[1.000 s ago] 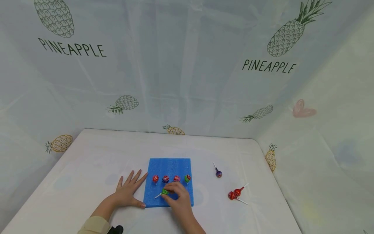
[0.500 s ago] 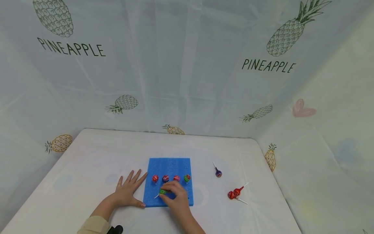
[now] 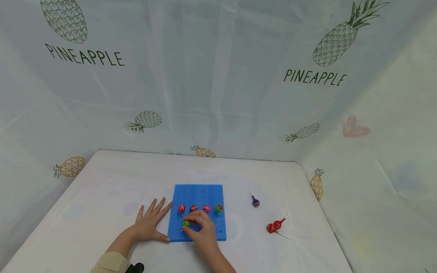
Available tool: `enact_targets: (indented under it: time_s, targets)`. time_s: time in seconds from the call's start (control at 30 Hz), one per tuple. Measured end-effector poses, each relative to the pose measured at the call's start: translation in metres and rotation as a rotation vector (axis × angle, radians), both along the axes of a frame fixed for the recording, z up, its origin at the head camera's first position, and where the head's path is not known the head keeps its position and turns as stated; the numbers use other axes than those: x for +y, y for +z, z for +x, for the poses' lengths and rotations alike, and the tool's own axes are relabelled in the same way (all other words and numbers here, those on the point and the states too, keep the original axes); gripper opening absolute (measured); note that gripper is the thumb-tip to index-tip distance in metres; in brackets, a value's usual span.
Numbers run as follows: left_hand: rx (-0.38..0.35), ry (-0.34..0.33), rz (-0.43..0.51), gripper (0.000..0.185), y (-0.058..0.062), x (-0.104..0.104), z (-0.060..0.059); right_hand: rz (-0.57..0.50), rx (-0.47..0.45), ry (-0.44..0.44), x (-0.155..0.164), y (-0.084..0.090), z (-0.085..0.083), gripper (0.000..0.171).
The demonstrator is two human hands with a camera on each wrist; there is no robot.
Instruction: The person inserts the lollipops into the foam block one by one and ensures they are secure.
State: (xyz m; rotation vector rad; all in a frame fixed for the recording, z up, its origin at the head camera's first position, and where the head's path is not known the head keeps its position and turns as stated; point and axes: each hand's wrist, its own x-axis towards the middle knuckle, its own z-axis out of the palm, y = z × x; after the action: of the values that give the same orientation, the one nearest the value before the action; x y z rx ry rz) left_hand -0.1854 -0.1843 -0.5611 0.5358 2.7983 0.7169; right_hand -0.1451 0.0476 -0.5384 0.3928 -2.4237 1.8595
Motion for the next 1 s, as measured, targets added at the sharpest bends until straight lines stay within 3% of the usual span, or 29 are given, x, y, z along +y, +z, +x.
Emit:
enact_targets:
  time_s: [0.23, 0.47, 0.6, 0.8, 1.0]
  targets:
    - [0.009, 0.008, -0.018, 0.123, -0.009, -0.002, -0.002, -0.023, -0.017, 0.001, -0.007, 0.000, 0.000, 0.021]
    - [0.049, 0.005, 0.025, 0.120, -0.019, -0.005, -0.004, -0.040, -0.038, 0.017, -0.012, 0.001, 0.000, 0.021]
    - [0.040, 0.001, -0.013, 0.121, -0.016, -0.004, -0.003, -0.045, -0.049, 0.021, -0.014, 0.001, 0.000, 0.022]
    - [0.016, -0.013, 0.022, 0.121, -0.003, -0.001, 0.000, -0.057, -0.061, 0.026, -0.017, -0.002, 0.000, 0.022]
    - [0.044, -0.023, 0.007, 0.121, -0.009, -0.005, -0.001, -0.065, -0.053, 0.019, -0.019, -0.007, 0.001, 0.021]
